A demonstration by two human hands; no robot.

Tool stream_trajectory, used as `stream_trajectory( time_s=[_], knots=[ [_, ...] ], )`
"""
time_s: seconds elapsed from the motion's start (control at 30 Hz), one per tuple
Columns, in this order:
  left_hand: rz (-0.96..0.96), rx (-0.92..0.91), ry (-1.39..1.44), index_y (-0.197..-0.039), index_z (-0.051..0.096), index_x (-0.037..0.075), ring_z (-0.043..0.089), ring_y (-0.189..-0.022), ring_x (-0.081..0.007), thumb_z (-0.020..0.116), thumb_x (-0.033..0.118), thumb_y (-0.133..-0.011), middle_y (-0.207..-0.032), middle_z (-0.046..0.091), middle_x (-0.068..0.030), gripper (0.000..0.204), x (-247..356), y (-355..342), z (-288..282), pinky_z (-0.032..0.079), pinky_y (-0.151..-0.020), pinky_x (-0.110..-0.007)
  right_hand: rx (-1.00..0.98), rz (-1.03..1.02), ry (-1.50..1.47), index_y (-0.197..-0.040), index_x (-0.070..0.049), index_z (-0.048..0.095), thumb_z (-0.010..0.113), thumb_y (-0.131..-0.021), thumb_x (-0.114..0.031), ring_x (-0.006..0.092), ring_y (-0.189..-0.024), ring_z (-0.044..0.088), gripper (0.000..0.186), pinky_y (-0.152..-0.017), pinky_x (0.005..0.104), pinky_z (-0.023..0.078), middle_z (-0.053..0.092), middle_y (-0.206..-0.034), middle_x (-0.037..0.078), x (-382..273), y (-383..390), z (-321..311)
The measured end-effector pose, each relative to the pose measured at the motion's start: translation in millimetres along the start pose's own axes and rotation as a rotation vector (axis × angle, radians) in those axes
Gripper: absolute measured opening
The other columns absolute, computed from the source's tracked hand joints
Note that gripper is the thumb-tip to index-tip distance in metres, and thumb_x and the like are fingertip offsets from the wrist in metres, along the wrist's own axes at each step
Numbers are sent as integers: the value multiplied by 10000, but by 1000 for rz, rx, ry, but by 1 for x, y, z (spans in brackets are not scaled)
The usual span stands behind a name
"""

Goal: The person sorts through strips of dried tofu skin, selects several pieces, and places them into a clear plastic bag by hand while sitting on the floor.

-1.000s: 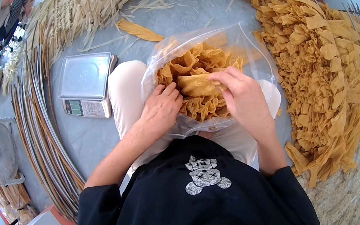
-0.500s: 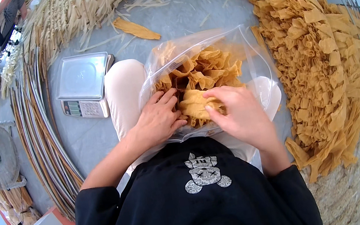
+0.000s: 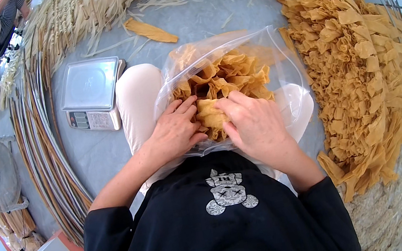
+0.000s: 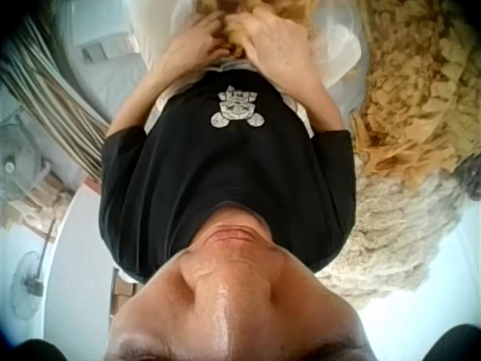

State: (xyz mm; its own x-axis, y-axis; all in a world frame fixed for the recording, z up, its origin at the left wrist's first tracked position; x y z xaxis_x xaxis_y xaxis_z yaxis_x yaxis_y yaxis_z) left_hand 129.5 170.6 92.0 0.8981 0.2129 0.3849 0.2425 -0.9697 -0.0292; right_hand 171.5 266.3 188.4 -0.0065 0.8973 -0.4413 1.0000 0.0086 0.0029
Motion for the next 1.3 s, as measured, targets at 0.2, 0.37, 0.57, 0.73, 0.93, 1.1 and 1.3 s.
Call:
stream_trajectory(
  time_s=[0.2, 0.37, 0.57, 0.73, 0.93, 1.1, 1.3],
  knots=[
    [-12, 39, 32, -796, 684, 19, 409, -1193, -299, 614, 354, -777, -1045, 551, -170, 343, -3, -1, 0, 292, -1005, -411, 82, -166, -309, -1066, -9, 529, 683, -704, -123, 308, -746, 634, 409, -667, 362, 507, 563, -881, 155, 7, -24, 10],
    [-17, 50, 49, -827, 677, 13, 404, -1194, -302, 605, 355, -790, -1039, 545, -173, 351, -3, -2, -4, 289, -1003, -415, -148, -33, -795, -1127, -53, 504, 727, -643, -48, 302, -923, 591, 534, -820, 359, 462, 550, -1050, 135, 38, -20, 29],
    [-14, -35, -33, -961, 654, 35, 386, -1220, -288, 547, 367, -846, -1145, 522, -163, 367, -2, -1, 2, 311, -971, -412, 32, -307, -631, -1023, -47, 507, 733, -634, -25, 204, -974, 552, 451, -869, 319, 429, 562, -996, 76, 34, -17, 39],
    [-26, -62, -45, -929, 664, 21, 399, -1213, -285, 559, 371, -834, -1137, 535, -170, 377, -2, -4, 1, 315, -969, -410, -56, 46, -686, -971, -64, 462, 707, -640, -70, 215, -786, 536, 412, -727, 315, 449, 513, -876, 51, 52, -7, 48],
    [-34, -61, -52, -853, 680, 17, 403, -1209, -281, 572, 379, -820, -1118, 547, -169, 380, -5, 1, 2, 320, -970, -414, -27, -8, -465, -986, -45, 452, 679, -657, -125, 283, -780, 558, 407, -708, 343, 458, 499, -854, 104, 42, -5, 46],
    [-52, -98, -47, -871, 675, 14, 400, -1212, -280, 583, 368, -815, -1124, 547, -159, 370, -6, 1, 4, 316, -978, -416, -103, -37, -378, -1005, -32, 373, 688, -631, -59, 385, -888, 526, 489, -740, 418, 451, 455, -959, 176, 39, -17, 61],
    [-51, -84, -33, -904, 667, 14, 393, -1220, -275, 590, 362, -812, -1145, 545, -146, 368, -7, 1, 5, 311, -985, -419, -137, -89, -334, -1045, -21, 410, 655, -663, -47, 354, -928, 519, 455, -762, 397, 442, 453, -995, 148, 37, -23, 66]
  ],
)
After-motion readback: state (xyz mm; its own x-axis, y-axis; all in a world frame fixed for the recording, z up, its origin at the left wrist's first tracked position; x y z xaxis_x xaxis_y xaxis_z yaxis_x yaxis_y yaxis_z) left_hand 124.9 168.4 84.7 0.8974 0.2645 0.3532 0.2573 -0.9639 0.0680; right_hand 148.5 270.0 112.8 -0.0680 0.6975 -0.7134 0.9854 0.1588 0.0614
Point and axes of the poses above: each hand's wrist, its own y-axis away from the middle knuckle, its own z-axis out of the palm, x = y × z, the point moved 7 cm from there along -y, towards the middle knuckle
